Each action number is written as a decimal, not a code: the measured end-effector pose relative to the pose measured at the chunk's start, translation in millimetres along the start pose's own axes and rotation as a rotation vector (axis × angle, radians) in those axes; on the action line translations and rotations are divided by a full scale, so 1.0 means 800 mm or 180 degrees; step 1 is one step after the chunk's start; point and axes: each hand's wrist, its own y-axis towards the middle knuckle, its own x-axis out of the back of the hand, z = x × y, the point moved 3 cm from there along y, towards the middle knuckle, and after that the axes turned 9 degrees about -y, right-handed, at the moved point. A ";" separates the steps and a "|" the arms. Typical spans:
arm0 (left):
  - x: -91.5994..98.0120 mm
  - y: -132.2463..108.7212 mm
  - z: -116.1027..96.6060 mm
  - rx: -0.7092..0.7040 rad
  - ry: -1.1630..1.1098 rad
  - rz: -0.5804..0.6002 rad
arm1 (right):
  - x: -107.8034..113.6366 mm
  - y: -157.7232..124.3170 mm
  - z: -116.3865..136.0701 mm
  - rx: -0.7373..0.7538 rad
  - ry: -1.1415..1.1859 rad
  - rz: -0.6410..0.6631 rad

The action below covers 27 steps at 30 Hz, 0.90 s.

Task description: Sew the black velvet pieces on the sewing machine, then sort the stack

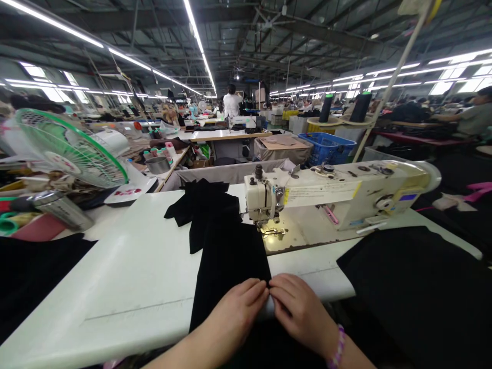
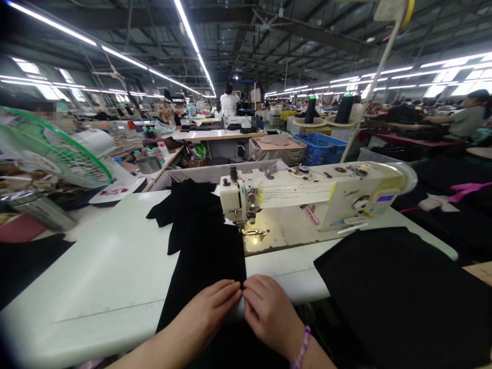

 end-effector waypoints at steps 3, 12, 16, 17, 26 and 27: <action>0.006 0.010 0.019 -0.0139 0.0185 0.0014 | -0.008 0.012 -0.011 -0.0070 -0.0024 0.0080; 0.029 0.048 0.068 -0.0190 0.0327 -0.0138 | -0.024 0.059 -0.046 -0.0418 -0.0387 0.0242; 0.040 0.064 0.085 -0.0051 0.0243 -0.0135 | -0.033 0.078 -0.057 -0.0507 -0.0633 0.0394; 0.043 0.068 0.090 -0.0020 0.0212 -0.0163 | -0.034 0.082 -0.060 -0.0526 -0.0695 0.0419; 0.057 0.095 0.136 0.0079 0.0235 -0.0191 | -0.045 0.096 -0.072 -0.0836 -0.0906 0.0452; 0.058 0.097 0.139 0.0096 0.0291 -0.0198 | -0.045 0.091 -0.068 -0.0865 -0.0846 0.0384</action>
